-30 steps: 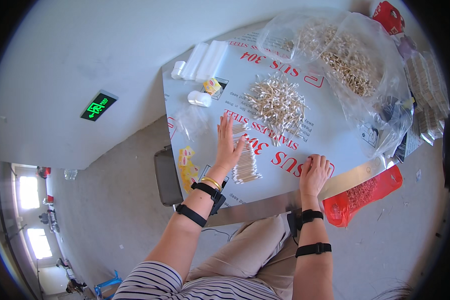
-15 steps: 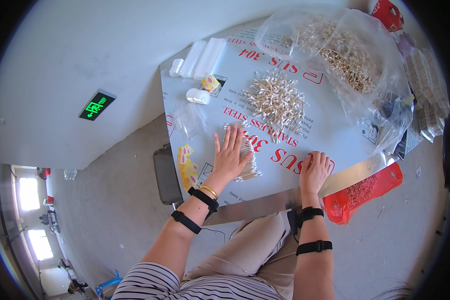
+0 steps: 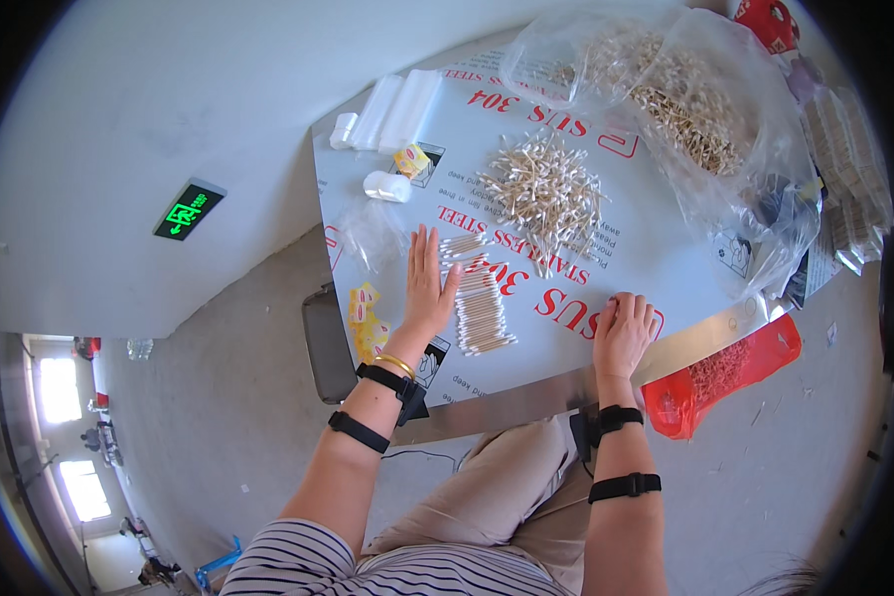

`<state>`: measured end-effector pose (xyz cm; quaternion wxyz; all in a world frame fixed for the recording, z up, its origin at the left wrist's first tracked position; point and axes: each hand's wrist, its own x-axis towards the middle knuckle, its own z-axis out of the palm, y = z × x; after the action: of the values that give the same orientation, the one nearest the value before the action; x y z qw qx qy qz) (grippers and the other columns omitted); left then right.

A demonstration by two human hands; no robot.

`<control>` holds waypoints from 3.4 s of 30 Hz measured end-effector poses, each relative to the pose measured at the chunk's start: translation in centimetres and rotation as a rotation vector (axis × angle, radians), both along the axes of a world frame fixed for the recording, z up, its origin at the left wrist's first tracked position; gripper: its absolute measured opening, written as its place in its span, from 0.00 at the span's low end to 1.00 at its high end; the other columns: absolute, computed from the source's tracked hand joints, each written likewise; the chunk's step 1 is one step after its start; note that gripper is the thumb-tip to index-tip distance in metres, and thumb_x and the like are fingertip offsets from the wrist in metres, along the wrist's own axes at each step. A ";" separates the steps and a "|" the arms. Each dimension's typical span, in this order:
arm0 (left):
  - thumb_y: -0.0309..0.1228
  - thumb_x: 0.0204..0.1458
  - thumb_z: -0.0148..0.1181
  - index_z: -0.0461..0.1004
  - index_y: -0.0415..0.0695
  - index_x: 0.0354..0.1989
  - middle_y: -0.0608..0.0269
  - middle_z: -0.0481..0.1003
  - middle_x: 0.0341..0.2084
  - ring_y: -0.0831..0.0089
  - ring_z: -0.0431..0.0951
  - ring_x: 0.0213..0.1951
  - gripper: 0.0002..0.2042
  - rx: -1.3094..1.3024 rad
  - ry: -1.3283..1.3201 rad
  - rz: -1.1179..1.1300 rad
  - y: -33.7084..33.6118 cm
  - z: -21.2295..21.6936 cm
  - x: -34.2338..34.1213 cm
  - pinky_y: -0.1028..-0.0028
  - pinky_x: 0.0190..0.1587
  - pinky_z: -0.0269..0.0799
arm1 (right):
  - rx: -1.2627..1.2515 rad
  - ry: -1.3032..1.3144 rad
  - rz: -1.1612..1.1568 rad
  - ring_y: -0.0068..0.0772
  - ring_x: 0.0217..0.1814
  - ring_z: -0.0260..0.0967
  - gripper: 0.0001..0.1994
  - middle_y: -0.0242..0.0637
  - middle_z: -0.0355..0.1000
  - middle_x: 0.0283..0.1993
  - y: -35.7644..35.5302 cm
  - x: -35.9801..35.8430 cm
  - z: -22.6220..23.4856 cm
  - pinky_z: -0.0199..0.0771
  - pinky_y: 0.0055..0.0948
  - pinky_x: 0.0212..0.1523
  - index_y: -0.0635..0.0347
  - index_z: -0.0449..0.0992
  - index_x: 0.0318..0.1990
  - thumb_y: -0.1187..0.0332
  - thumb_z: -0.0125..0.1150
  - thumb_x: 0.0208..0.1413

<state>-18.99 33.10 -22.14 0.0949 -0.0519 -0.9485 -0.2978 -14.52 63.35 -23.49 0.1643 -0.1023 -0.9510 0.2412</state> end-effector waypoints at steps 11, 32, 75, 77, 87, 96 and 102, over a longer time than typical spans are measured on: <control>0.25 0.54 0.57 0.67 0.46 0.57 0.53 0.65 0.59 0.50 0.62 0.62 0.20 -0.062 0.087 0.095 1.4 -0.9 -2.6 0.50 0.65 0.54 | 0.014 -0.002 0.001 0.44 0.47 0.65 0.04 0.39 0.68 0.40 -0.1 0.0 -0.1 0.62 0.42 0.50 0.56 0.71 0.38 0.68 0.54 0.58; 0.32 0.42 0.72 0.81 0.54 0.26 0.71 0.72 0.40 0.64 0.66 0.51 0.05 -0.213 -0.040 0.003 1.5 1.5 -3.0 0.60 0.57 0.56 | 0.027 -0.024 -0.007 0.44 0.47 0.65 0.05 0.38 0.68 0.40 0.1 0.0 0.0 0.62 0.43 0.50 0.56 0.71 0.39 0.66 0.53 0.60; 0.26 0.53 0.68 0.70 0.38 0.40 0.61 0.80 0.31 0.73 0.80 0.39 0.12 0.686 -0.343 -0.134 10.5 15.7 11.1 0.71 0.46 0.73 | -1.275 -0.211 0.503 0.16 0.36 0.72 0.05 0.30 0.78 0.34 -1.3 6.9 13.5 0.71 0.20 0.38 0.65 0.79 0.38 0.73 0.64 0.60; 0.27 0.53 0.67 0.69 0.38 0.43 0.59 0.80 0.33 0.71 0.81 0.41 0.14 0.651 -0.340 -0.199 11.3 15.6 11.5 0.71 0.46 0.73 | -1.248 -0.205 0.452 0.18 0.39 0.73 0.05 0.31 0.77 0.35 0.2 7.6 13.4 0.72 0.21 0.41 0.65 0.78 0.39 0.72 0.62 0.61; 0.37 0.55 0.63 0.72 0.49 0.49 0.59 0.76 0.46 0.56 0.74 0.50 0.15 0.043 -0.139 -0.077 2.4 8.2 5.8 0.59 0.52 0.68 | -0.136 0.039 -0.242 0.37 0.40 0.73 0.07 0.43 0.75 0.37 21.8 10.6 7.8 0.73 0.32 0.43 0.63 0.77 0.41 0.71 0.62 0.58; 0.31 0.50 0.65 0.75 0.53 0.43 0.67 0.73 0.48 0.59 0.68 0.56 0.12 -0.200 0.013 -0.031 1.8 4.0 -0.2 0.56 0.58 0.59 | -0.398 -0.020 0.189 0.47 0.49 0.69 0.06 0.42 0.74 0.40 7.5 4.2 4.5 0.69 0.40 0.52 0.60 0.78 0.38 0.73 0.63 0.52; 0.31 0.46 0.68 0.79 0.55 0.32 0.69 0.72 0.42 0.63 0.68 0.50 0.06 -0.318 -0.050 -0.121 2.9 3.4 -1.9 0.60 0.54 0.59 | -0.305 -0.042 0.204 0.45 0.43 0.66 0.04 0.38 0.69 0.35 -0.2 2.8 0.5 0.65 0.42 0.45 0.58 0.76 0.34 0.69 0.60 0.55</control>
<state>-20.88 36.04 -18.75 0.0439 -0.1159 -0.9809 -0.1502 -11.76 63.12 -22.97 0.1017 -0.0339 -0.9120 0.3959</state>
